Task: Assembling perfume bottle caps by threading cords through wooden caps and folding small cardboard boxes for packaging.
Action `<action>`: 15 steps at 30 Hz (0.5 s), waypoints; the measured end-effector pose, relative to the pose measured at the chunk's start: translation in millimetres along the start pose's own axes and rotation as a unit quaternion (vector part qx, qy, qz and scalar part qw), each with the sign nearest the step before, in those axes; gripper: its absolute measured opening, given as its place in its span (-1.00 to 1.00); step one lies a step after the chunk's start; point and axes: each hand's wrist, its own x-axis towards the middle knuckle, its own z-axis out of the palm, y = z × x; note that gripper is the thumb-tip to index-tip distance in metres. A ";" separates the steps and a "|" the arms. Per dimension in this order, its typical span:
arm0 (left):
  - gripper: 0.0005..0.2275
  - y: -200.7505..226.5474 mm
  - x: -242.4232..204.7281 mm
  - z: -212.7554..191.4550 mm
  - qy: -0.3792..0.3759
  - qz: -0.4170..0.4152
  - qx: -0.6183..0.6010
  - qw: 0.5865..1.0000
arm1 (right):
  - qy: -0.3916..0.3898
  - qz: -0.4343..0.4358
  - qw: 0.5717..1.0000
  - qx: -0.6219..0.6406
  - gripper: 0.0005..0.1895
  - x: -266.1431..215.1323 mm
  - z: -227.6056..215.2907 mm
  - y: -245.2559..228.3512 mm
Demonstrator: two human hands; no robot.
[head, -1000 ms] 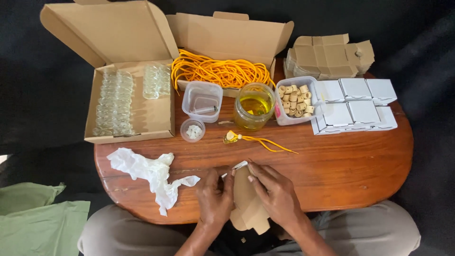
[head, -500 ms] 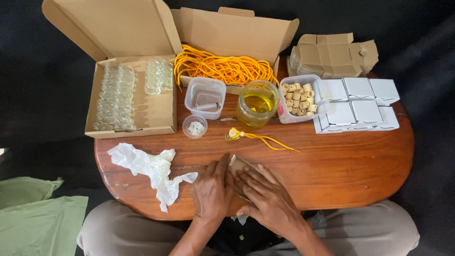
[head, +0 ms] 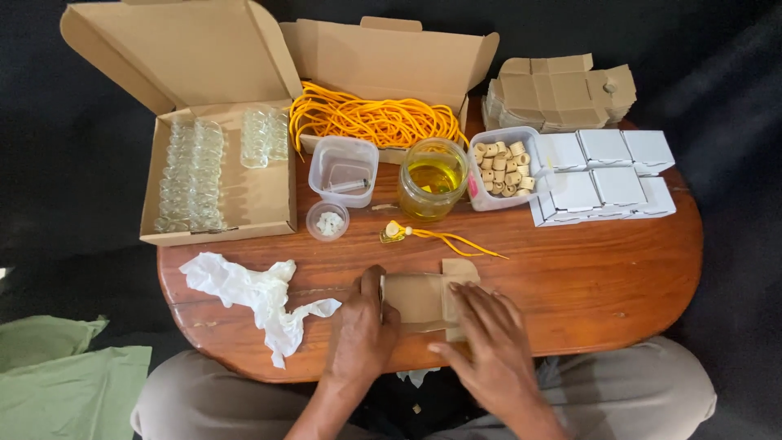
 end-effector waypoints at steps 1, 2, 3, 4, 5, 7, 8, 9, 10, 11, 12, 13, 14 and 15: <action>-0.58 1.3 -3.3 0.9 0.014 0.003 -0.025 1.000 | -0.010 0.019 1.000 -0.003 -0.29 1.4 4.8 -4.1; -0.64 2.3 -7.2 1.9 0.028 0.004 -0.052 0.998 | -0.021 0.037 0.999 -0.005 -0.29 3.0 9.7 -8.3; -0.64 1.8 -10.1 3.6 0.029 0.002 -0.050 0.998 | -0.022 0.035 0.999 -0.003 -0.29 3.2 13.7 -10.7; -0.69 1.6 -12.8 5.6 0.034 0.003 -0.073 0.997 | 0.007 0.044 0.999 0.003 -0.38 3.5 17.4 -12.7; -0.74 1.2 -15.3 7.7 0.038 0.005 -0.096 0.995 | 0.035 0.052 0.998 0.009 -0.46 3.9 21.3 -14.8; -0.77 -1.0 -17.3 9.5 0.038 -0.015 -0.099 0.994 | 0.045 0.085 0.995 0.013 -0.48 -1.9 28.1 -16.2; -0.79 -1.7 -18.0 10.8 0.036 -0.034 -0.103 0.993 | 0.056 0.119 0.991 0.015 -0.50 -5.1 31.2 -16.5; -0.79 -1.2 -17.7 10.9 0.036 -0.034 -0.103 0.993 | 0.056 0.119 0.991 0.015 -0.50 -5.8 32.7 -17.5; -0.79 -0.5 -17.2 11.1 0.043 -0.041 -0.092 0.994 | 0.069 0.130 0.988 0.047 -0.55 -6.6 34.1 -18.3; -0.79 0.2 -16.6 11.4 0.050 -0.047 -0.080 0.994 | 0.082 0.140 0.984 0.079 -0.59 -7.3 35.5 -19.1; -0.79 0.7 -16.5 11.6 0.049 -0.047 -0.081 0.994 | 0.082 0.140 0.984 0.078 -0.59 -5.7 34.3 -22.9; -0.76 1.0 -16.3 11.6 0.044 -0.049 -0.076 0.995 | 0.097 0.128 0.980 0.114 -0.60 -4.0 33.2 -26.9; -0.72 0.9 -16.7 11.4 0.039 -0.052 -0.070 0.995 | 0.111 0.115 0.976 0.151 -0.61 -2.4 32.4 -31.2; -0.72 0.7 -15.9 13.2 0.039 -0.053 -0.071 0.995 | 0.109 0.115 0.976 0.152 -0.61 -1.6 35.0 -33.2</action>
